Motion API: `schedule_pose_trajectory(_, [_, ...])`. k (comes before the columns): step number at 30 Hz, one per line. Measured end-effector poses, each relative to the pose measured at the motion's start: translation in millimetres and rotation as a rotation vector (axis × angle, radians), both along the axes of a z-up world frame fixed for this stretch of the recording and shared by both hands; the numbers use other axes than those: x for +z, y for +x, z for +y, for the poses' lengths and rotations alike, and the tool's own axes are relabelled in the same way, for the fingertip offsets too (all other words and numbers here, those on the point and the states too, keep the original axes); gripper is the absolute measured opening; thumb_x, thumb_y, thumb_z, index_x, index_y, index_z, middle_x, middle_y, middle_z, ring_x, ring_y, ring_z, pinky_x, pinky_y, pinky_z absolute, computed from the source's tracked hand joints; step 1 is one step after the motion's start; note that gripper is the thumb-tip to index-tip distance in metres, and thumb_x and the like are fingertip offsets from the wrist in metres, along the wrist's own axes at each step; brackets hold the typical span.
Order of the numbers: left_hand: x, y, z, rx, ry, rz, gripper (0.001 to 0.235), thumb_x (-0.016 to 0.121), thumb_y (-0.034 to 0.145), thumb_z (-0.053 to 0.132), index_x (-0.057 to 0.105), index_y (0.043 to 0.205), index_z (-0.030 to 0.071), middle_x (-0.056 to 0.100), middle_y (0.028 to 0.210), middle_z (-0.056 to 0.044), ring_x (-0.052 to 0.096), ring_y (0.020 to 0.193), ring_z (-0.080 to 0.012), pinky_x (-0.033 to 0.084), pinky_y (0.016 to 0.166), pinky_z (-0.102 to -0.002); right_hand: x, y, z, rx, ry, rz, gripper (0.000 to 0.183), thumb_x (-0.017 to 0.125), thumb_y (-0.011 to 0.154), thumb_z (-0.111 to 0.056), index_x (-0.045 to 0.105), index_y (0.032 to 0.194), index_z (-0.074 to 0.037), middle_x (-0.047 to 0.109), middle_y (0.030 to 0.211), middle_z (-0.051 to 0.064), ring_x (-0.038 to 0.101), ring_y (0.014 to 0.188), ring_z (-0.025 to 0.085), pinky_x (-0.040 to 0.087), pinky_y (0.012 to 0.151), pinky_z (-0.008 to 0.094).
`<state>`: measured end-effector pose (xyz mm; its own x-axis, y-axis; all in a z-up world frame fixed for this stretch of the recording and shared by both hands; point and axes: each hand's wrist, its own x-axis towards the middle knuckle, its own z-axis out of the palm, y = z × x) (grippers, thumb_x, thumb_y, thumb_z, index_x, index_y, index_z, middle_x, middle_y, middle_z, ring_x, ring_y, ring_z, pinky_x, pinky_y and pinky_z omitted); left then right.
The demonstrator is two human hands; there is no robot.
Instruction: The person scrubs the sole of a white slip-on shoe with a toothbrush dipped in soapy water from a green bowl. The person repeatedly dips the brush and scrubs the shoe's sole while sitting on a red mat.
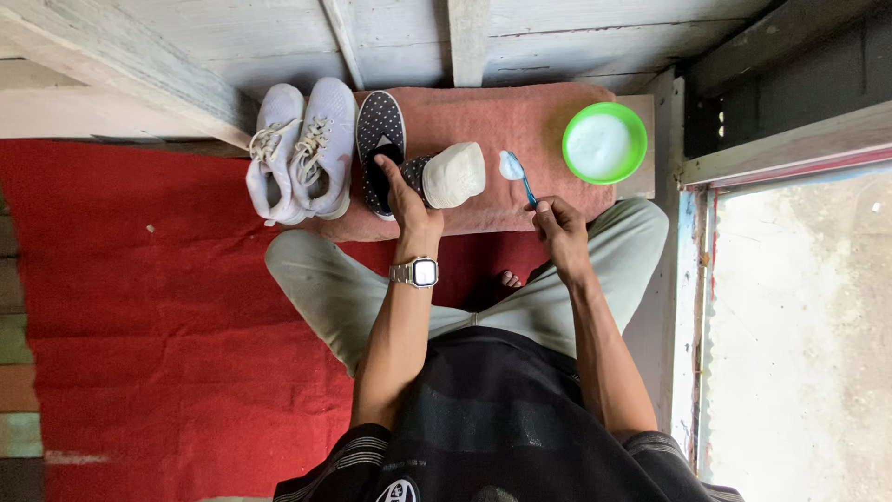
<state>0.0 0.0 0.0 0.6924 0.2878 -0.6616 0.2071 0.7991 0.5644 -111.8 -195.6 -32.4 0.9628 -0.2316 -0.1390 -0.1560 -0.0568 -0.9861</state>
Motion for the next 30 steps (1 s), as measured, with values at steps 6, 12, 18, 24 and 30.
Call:
schedule_pose_trajectory(6, [-11, -12, 19, 0.074, -0.265, 0.011, 0.072, 0.081, 0.071, 0.071, 0.071, 0.114, 0.015, 0.072, 0.116, -0.011, 0.070, 0.108, -0.0275, 0.059, 0.098, -0.043, -47, -11, 31, -0.130, 0.146, 0.145, 0.026, 0.050, 0.106, -0.013, 0.072, 0.099, 0.000, 0.052, 0.063, 0.004, 0.048, 0.054, 0.010, 0.038, 0.053, 0.023])
schedule_pose_trajectory(12, [-16, -29, 30, -0.134, -0.177, 0.119, 0.040, 0.086, 0.081, 0.037, 0.071, 0.106, 0.010, 0.072, 0.105, -0.007, 0.073, 0.099, -0.0232, 0.062, 0.087, -0.040, -64, -11, 31, -0.165, 0.224, 0.174, 0.024, 0.053, 0.104, -0.011, 0.073, 0.098, 0.000, 0.051, 0.062, 0.006, 0.044, 0.047, 0.009, 0.036, 0.044, 0.022])
schedule_pose_trajectory(18, [-59, -23, 40, -0.304, -0.092, 0.001, 0.035, 0.075, 0.094, 0.037, 0.069, 0.118, 0.012, 0.071, 0.117, -0.007, 0.068, 0.112, -0.0222, 0.058, 0.099, -0.042, -56, -12, 19, -0.208, 0.207, 0.188, 0.025, 0.051, 0.105, -0.011, 0.072, 0.100, 0.001, 0.049, 0.063, 0.005, 0.043, 0.046, 0.009, 0.034, 0.043, 0.023])
schedule_pose_trajectory(24, [-3, -29, 27, -0.300, -0.183, -0.099, 0.023, 0.072, 0.094, 0.042, 0.075, 0.103, 0.021, 0.077, 0.107, -0.001, 0.073, 0.104, -0.0179, 0.059, 0.094, -0.037, -47, -17, 13, -0.228, 0.193, 0.189, 0.024, 0.051, 0.104, -0.012, 0.072, 0.100, 0.001, 0.048, 0.066, 0.005, 0.043, 0.048, 0.008, 0.035, 0.044, 0.020])
schedule_pose_trajectory(30, [-53, -25, 25, -0.262, -0.395, -0.170, 0.036, 0.069, 0.095, 0.046, 0.078, 0.103, 0.013, 0.078, 0.107, -0.009, 0.074, 0.103, -0.0231, 0.060, 0.090, -0.038, -40, -9, 13, -0.223, 0.165, 0.193, 0.025, 0.052, 0.104, -0.014, 0.072, 0.101, 0.000, 0.050, 0.065, 0.005, 0.046, 0.046, 0.010, 0.036, 0.044, 0.022])
